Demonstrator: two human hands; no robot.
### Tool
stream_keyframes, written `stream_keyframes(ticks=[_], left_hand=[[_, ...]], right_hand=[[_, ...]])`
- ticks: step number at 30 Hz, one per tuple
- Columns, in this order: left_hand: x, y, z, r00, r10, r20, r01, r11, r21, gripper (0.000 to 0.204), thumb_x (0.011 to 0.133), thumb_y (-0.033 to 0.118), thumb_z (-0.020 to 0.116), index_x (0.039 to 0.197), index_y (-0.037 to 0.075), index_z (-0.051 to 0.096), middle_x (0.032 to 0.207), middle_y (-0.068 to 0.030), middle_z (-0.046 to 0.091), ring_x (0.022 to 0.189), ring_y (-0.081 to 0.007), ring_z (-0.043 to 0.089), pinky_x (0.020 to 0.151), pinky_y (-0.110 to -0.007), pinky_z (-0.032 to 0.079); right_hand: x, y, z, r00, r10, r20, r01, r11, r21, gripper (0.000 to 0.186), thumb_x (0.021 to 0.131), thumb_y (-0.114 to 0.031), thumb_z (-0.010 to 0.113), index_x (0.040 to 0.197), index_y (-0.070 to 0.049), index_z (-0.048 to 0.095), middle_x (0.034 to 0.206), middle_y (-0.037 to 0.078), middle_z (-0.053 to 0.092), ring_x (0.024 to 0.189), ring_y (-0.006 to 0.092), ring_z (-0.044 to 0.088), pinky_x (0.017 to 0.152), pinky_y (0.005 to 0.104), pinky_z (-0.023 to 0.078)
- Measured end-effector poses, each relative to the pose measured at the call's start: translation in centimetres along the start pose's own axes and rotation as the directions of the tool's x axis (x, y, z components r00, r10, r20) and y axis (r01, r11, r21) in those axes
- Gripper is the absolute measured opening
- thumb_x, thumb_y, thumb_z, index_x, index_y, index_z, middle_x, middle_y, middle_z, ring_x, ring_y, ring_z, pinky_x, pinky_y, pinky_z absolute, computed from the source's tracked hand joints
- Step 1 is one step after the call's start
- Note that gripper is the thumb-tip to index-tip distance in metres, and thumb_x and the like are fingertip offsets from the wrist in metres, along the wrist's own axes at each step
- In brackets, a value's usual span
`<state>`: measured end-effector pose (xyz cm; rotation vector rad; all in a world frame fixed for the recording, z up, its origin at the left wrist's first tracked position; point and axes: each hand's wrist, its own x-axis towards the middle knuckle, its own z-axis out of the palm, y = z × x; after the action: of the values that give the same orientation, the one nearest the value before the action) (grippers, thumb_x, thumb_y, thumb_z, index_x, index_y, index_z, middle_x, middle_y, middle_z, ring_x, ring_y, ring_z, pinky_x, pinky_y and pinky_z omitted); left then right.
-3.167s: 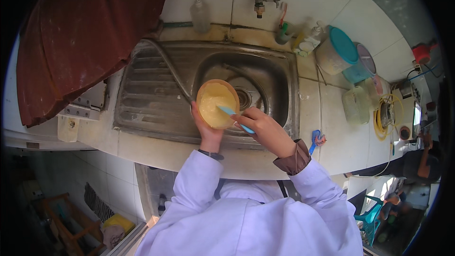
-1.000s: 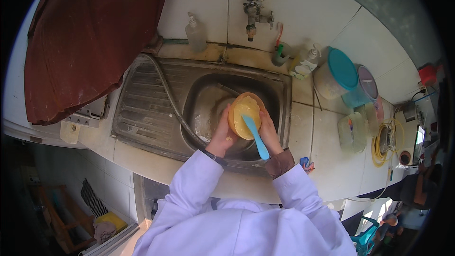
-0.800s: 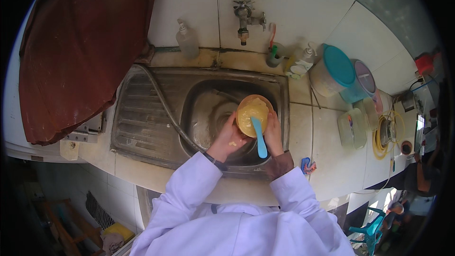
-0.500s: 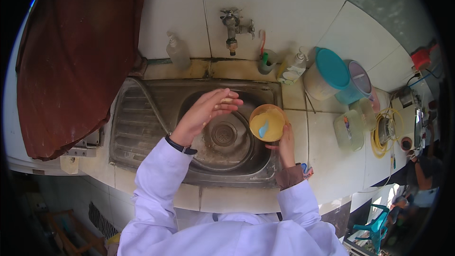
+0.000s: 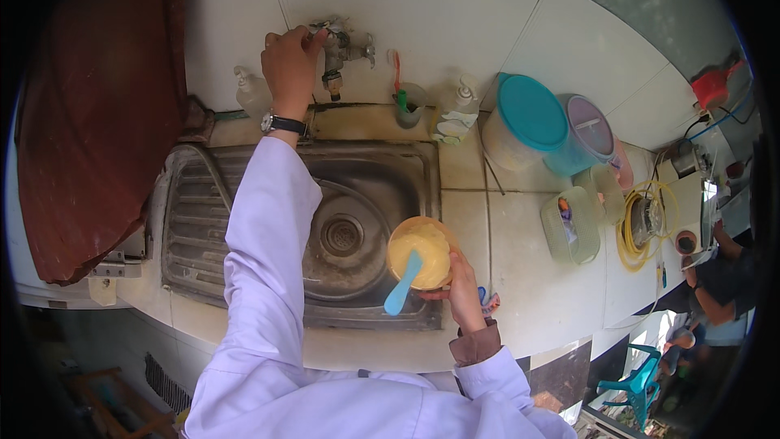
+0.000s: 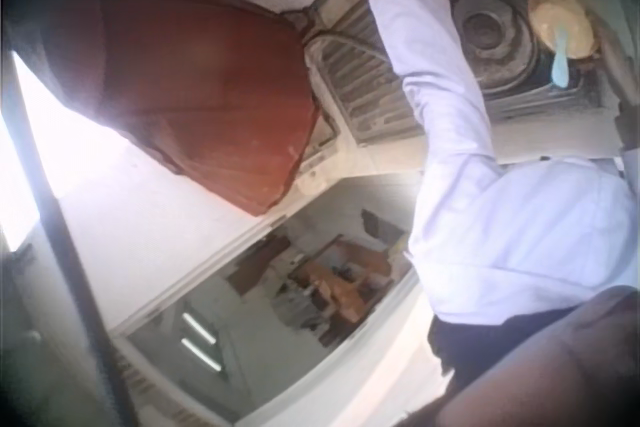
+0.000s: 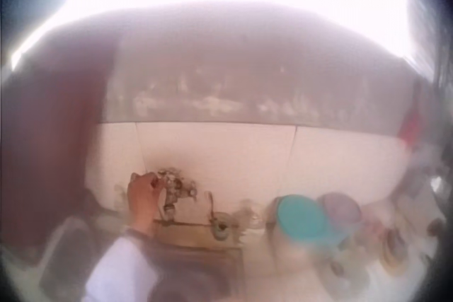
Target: The person handles dental impression trays and measures powder into a bowl from a container. They add water from a faucet and mix the mixture using a spatula before plugging in a machine on the counter.
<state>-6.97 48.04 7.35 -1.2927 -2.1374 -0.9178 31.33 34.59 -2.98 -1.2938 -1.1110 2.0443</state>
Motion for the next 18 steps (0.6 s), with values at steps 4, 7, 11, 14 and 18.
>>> stream_keyframes(ticks=[4, 7, 11, 14, 18], left_hand=[[0.0, 0.2, 0.2, 0.999, 0.029, -0.039, -0.028, 0.999, 0.037, 0.04, 0.087, 0.043, 0.064, 0.073, 0.006, 0.065, 0.066, -0.005, 0.061, 0.078, -0.0285, 0.054, 0.067, -0.042, 0.046], [0.3, 0.4, 0.2, 1.0, 0.018, -0.024, -0.017, 0.998, 0.059, 0.04, 0.087, 0.042, 0.064, 0.071, 0.005, 0.064, 0.066, -0.0066, 0.061, 0.076, -0.0291, 0.054, 0.065, -0.043, 0.046], [0.4, 1.8, 0.7, 0.998, -0.054, -0.042, 0.058, 0.995, 0.083, 0.038, 0.084, 0.04, 0.066, 0.068, 0.005, 0.064, 0.065, -0.0091, 0.061, 0.077, -0.0314, 0.058, 0.065, -0.044, 0.047], [0.3, 2.2, 0.4, 0.99, -0.142, 0.005, 0.142, 0.99, -0.018, 0.043, 0.086, 0.044, 0.062, 0.068, 0.006, 0.065, 0.065, -0.0107, 0.061, 0.077, -0.0307, 0.059, 0.064, -0.042, 0.048], [0.2, 1.6, -0.2, 0.844, -0.327, 0.424, 0.479, 0.815, -0.326, 0.053, 0.091, 0.055, 0.05, 0.072, 0.007, 0.063, 0.072, -0.0087, 0.061, 0.072, -0.0243, 0.057, 0.062, -0.038, 0.046]], right_hand=[[0.1, 0.0, -0.6, 1.0, -0.017, 0.009, 0.017, 1.0, -0.004, 0.05, 0.103, -0.035, 0.026, 0.139, -0.002, 0.035, 0.124, 0.017, 0.054, 0.102, 0.0283, 0.064, 0.066, 0.038, 0.063], [0.4, 0.0, -0.9, 1.0, 0.003, 0.017, -0.003, 1.0, -0.002, 0.05, 0.103, -0.035, 0.026, 0.14, -0.002, 0.036, 0.122, 0.017, 0.055, 0.104, 0.0286, 0.063, 0.066, 0.0379, 0.063], [0.3, -0.4, -0.9, 1.0, -0.015, -0.02, 0.015, 1.0, 0.004, 0.05, 0.103, -0.034, 0.027, 0.139, -0.001, 0.038, 0.121, 0.017, 0.056, 0.107, 0.028, 0.062, 0.066, 0.0369, 0.063], [1.0, 0.8, -1.6, 0.995, -0.09, -0.044, 0.089, 0.996, -0.032, 0.051, 0.101, -0.038, 0.03, 0.137, -0.003, 0.041, 0.122, 0.016, 0.056, 0.1, 0.0252, 0.065, 0.067, 0.0373, 0.062], [1.0, 0.4, -1.9, 0.996, -0.054, -0.07, 0.053, 0.998, -0.022, 0.051, 0.101, -0.038, 0.031, 0.138, -0.004, 0.041, 0.122, 0.016, 0.056, 0.101, 0.0246, 0.064, 0.066, 0.0365, 0.062]])
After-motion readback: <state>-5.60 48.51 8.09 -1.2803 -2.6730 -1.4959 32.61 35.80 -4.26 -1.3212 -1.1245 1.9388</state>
